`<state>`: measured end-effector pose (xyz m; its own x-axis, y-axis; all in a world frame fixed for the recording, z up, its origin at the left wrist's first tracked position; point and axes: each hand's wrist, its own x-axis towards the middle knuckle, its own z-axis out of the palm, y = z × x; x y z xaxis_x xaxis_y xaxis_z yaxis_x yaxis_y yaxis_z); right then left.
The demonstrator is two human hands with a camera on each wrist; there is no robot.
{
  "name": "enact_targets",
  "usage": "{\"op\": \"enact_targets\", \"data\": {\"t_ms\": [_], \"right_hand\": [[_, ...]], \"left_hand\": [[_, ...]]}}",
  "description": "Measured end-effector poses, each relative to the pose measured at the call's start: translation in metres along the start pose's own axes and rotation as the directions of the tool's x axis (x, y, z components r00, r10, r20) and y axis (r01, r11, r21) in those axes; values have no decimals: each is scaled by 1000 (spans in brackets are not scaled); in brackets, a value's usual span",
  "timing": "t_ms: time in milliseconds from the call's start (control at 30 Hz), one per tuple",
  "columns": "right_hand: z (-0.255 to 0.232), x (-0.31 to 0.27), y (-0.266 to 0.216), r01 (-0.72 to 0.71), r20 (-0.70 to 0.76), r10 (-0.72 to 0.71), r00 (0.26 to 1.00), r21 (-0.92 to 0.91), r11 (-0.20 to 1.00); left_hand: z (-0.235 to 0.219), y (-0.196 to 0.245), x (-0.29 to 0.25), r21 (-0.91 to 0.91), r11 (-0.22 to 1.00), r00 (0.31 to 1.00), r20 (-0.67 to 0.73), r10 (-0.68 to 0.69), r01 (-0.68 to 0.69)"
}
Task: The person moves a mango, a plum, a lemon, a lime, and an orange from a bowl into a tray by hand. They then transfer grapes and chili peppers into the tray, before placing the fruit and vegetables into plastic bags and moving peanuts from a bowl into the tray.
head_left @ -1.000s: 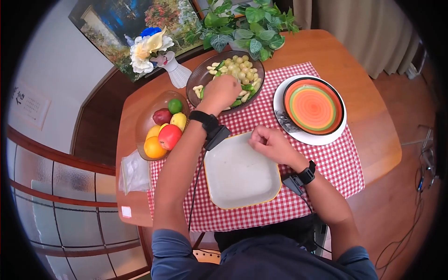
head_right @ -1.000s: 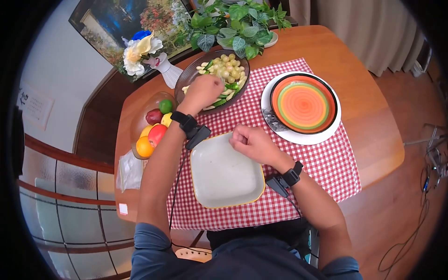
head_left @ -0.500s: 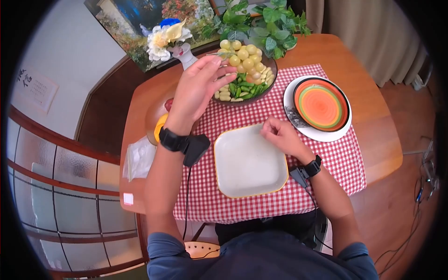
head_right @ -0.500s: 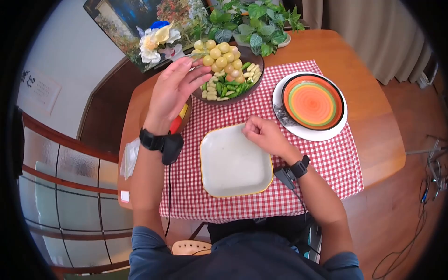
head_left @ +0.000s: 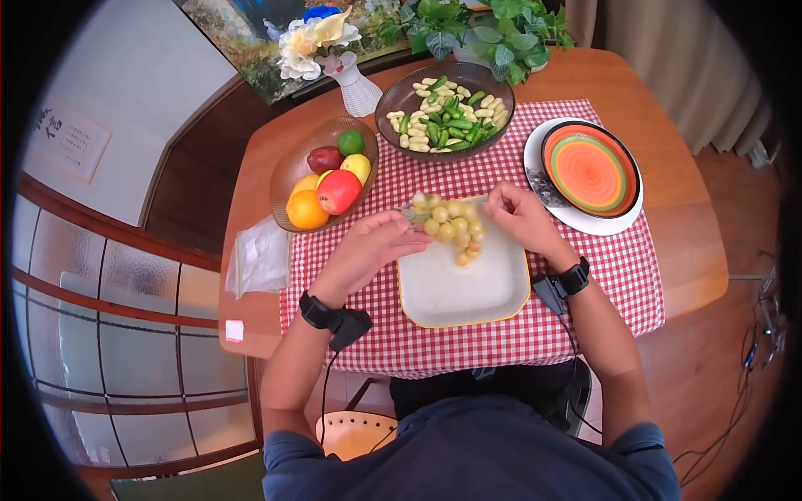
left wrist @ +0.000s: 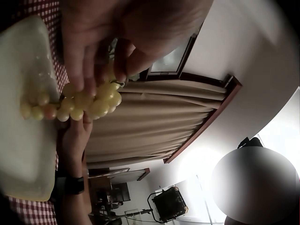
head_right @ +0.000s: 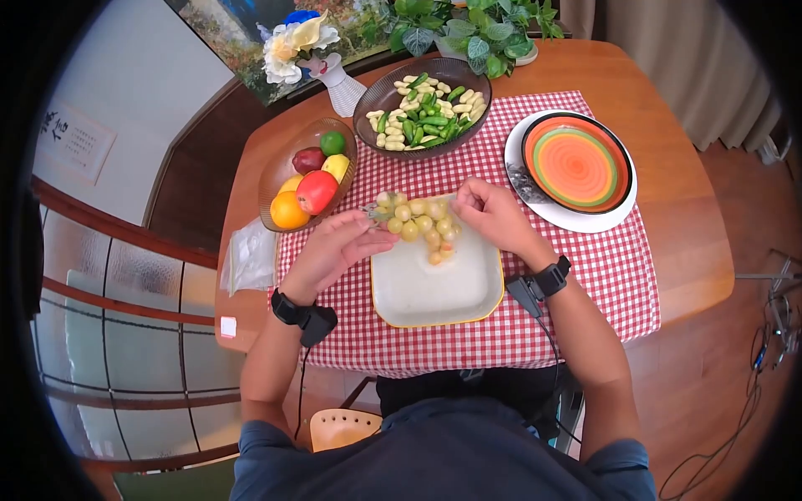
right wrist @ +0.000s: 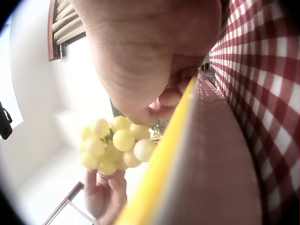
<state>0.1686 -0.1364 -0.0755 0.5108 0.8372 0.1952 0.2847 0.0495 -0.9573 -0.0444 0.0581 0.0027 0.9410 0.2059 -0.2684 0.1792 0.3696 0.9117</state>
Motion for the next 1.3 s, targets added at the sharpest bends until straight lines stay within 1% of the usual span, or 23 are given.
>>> {"op": "enact_targets", "data": {"t_ms": [33,133,167,200,233,267,300,333,367,433,533,633,733,767,800,833,900,967,1033,1067,1167,1267,1300], "right_hand": [[1,0,-1,1,3,-1,1000,7,1000],[0,-1,-1,8,4,-9,1000,19,1000],[0,0,0,13,6,-14,1000,19,1000],[0,0,1,18,9,-18,1000,18,1000],[0,0,2,11,9,-11,1000,17,1000],[0,0,1,5,10,-6,1000,15,1000],[0,0,0,1,10,-1,1000,14,1000],[0,0,0,-4,20,4,1000,15,1000],[0,0,0,-8,29,8,1000,14,1000],[0,-1,-1,-16,39,15,999,15,1000],[0,-1,-2,-10,36,9,999,15,1000],[0,0,-1,8,27,-8,1000,15,1000],[-1,-1,-3,10,32,-11,999,32,999],[-2,-1,-3,11,36,-12,999,35,999],[-2,-2,-3,12,42,-14,999,38,999],[-2,-2,-2,14,41,-15,999,34,999],[-1,-1,-1,21,38,-22,999,25,999],[-1,-1,-3,33,34,-33,999,14,999],[0,-2,-3,28,35,-28,999,15,1000],[0,-1,-3,20,37,-20,999,19,1000],[0,-2,-6,15,38,-16,999,8,1000],[-1,-3,-5,13,33,-13,999,-1,1000],[-1,-2,-5,15,34,-15,999,1,1000]], "left_hand": [[-8,-2,0,15,999,999,-20,-31,31],[-19,-11,1,272,958,993,-88,-73,94],[-19,-4,1,538,830,989,-104,-106,146],[-20,6,0,756,628,983,-129,-134,185],[-16,16,-1,905,371,975,-161,-152,207],[-12,18,-4,947,297,990,-138,24,124],[-6,17,-5,977,206,976,-96,198,54],[-2,15,-5,995,101,932,-34,362,-3],[2,10,-2,990,0,916,129,379,-139],[11,-7,7,898,-201,821,440,364,-392],[22,-23,19,893,-283,845,432,316,-350],[28,-31,32,960,-114,955,269,126,-255],[33,-26,38,979,82,982,188,-18,-186],[38,-16,41,961,271,983,101,-151,-57],[43,-3,43,898,430,955,37,-295,98],[45,6,43,793,548,899,1,-438,266],[36,8,39,903,395,965,-74,-250,171],[30,6,35,973,206,994,-99,-45,106],[35,1,30,997,8,987,72,140,-74],[38,-1,28,984,-102,961,167,221,-148],[40,-21,36,909,-211,904,395,163,-359],[42,-38,42,947,-129,949,306,81,-294],[42,-39,44,945,-140,950,307,63,-296]]}}
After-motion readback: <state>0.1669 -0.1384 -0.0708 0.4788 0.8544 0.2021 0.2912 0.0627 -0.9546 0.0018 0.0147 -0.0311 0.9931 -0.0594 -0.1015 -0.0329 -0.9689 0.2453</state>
